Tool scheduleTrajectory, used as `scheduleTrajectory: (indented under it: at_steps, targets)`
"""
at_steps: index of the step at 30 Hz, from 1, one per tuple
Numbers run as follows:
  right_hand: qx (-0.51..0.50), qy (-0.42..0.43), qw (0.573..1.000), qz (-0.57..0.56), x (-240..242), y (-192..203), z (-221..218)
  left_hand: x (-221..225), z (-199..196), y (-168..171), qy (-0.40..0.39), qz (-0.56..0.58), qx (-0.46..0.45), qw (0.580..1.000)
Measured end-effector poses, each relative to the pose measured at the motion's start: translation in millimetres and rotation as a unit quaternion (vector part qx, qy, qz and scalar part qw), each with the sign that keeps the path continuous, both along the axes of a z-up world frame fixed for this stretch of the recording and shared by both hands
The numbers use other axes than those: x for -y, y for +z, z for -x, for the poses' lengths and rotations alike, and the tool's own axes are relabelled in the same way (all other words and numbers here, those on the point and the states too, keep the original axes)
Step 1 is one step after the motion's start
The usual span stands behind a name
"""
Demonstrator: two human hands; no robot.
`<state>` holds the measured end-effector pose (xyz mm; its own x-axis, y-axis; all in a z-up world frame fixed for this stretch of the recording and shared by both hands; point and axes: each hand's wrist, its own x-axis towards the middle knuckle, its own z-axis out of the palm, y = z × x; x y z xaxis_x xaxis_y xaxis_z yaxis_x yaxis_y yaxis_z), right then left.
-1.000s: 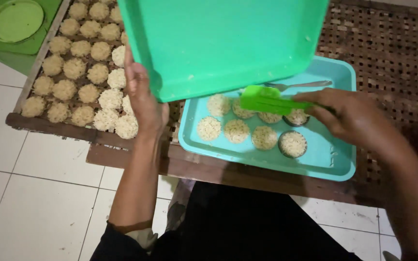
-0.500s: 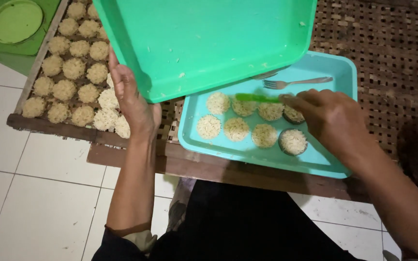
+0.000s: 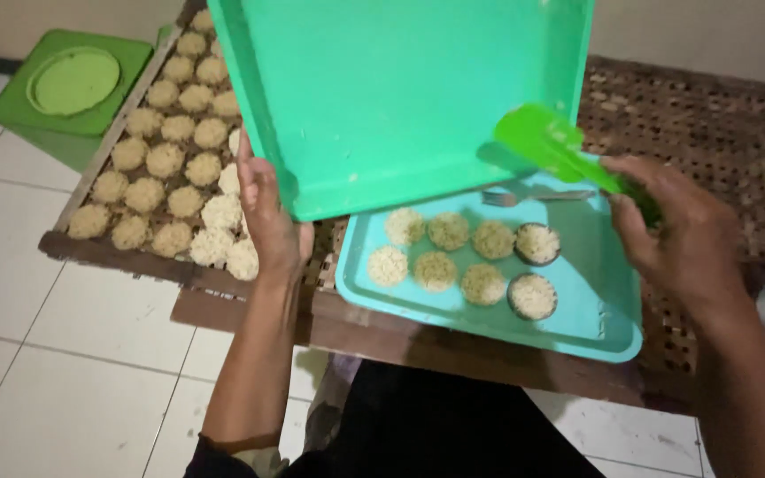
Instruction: Arranging small round snacks in a tray and using a spatula to distribute coating material over them.
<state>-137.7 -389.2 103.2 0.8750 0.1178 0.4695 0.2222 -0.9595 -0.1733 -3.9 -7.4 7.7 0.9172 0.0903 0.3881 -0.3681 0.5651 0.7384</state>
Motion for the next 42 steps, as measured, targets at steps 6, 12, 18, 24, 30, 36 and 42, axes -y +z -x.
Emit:
scheduleTrajectory:
  at_steps: [6, 12, 18, 24, 30, 36, 42]
  targets:
    - [-0.034, -0.112, 0.985, 0.123, 20, 3, -10, 3, 4, -1, -0.006, 0.018, -0.024, 1.000]
    - [-0.040, -0.125, 0.982, 0.133, 11, -5, -20, 6, 10, 8, -0.011, -0.012, -0.019, 1.000]
    - [0.049, 0.000, 0.999, 0.007, -20, -8, -40, 14, 17, 4, 0.029, -0.176, -0.070, 0.981]
    - [0.139, 0.037, 0.989, 0.019, -15, 8, -74, 38, 0, -43, -0.013, -0.056, -0.051, 0.997]
    - [-0.029, -0.070, 0.997, 0.018, -55, 43, -20, 35, 17, 10, -0.064, 0.000, -0.048, 0.997]
    - [0.039, -0.012, 0.999, 0.014, -62, 20, -22, 34, 19, 1, 0.000, -0.110, -0.028, 0.994]
    - [0.079, 0.022, 0.997, 0.012, -73, 22, -51, 28, 27, -4, 0.041, -0.201, -0.022, 0.979]
